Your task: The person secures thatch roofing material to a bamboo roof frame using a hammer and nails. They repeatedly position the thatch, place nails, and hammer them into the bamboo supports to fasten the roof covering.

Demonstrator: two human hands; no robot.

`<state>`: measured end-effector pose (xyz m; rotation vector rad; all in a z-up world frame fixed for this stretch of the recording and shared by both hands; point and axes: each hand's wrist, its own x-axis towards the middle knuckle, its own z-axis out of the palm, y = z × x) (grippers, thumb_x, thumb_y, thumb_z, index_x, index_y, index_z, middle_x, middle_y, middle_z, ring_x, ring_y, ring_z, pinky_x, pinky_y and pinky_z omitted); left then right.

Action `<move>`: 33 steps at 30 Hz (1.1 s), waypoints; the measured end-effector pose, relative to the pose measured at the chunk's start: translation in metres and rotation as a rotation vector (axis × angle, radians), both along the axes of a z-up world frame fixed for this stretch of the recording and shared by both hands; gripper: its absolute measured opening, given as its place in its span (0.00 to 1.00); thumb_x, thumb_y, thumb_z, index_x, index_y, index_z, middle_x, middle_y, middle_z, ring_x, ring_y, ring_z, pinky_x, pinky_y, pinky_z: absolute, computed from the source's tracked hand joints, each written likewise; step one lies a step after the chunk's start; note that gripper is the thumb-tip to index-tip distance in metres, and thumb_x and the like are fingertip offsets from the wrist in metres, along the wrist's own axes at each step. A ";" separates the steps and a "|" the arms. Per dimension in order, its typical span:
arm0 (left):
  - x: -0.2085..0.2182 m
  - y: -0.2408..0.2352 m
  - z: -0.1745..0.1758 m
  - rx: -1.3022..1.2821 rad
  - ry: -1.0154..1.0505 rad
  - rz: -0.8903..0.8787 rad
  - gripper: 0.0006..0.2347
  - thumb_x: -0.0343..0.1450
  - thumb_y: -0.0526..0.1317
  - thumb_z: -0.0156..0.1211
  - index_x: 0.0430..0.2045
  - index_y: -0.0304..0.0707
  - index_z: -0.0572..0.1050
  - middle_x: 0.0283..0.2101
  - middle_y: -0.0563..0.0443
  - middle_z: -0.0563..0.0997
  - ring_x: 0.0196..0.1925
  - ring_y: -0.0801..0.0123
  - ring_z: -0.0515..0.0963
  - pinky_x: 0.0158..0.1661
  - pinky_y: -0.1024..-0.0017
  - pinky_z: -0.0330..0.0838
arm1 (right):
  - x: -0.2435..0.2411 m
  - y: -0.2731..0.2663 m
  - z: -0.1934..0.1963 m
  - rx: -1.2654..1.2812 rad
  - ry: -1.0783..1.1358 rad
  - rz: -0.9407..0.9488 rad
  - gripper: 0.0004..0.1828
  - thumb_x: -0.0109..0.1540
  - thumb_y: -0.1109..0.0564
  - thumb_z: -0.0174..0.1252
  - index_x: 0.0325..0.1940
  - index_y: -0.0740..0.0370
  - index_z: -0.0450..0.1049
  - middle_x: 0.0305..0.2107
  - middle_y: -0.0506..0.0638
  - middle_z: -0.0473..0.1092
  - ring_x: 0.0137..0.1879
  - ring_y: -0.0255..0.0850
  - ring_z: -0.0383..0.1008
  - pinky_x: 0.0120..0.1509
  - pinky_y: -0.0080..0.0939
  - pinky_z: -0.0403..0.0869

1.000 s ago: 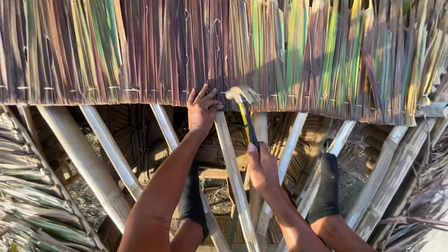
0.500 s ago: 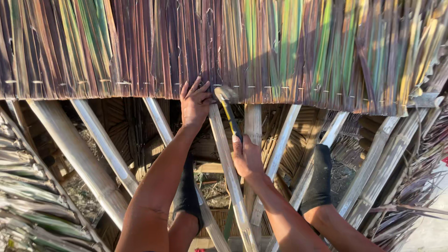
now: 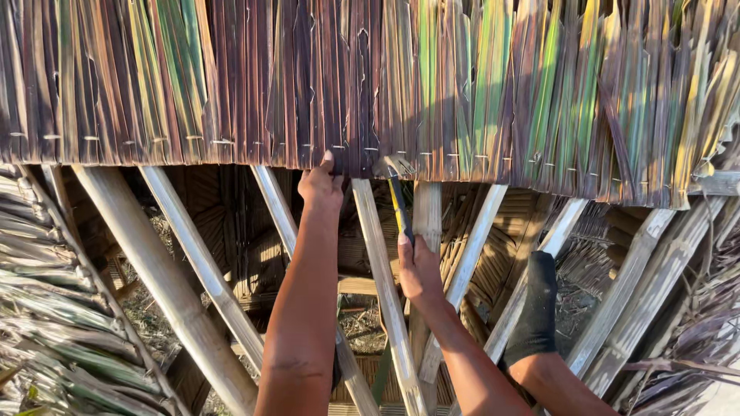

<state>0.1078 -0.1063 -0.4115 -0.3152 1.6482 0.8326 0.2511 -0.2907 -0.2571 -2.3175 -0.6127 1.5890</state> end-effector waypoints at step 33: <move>0.019 0.042 -0.023 -0.239 0.293 0.002 0.10 0.69 0.35 0.67 0.42 0.32 0.80 0.27 0.45 0.83 0.21 0.70 0.76 0.20 0.66 0.63 | 0.005 0.048 0.019 0.249 -0.034 -0.068 0.26 0.71 0.37 0.44 0.38 0.63 0.68 0.15 0.45 0.63 0.18 0.35 0.63 0.20 0.40 0.61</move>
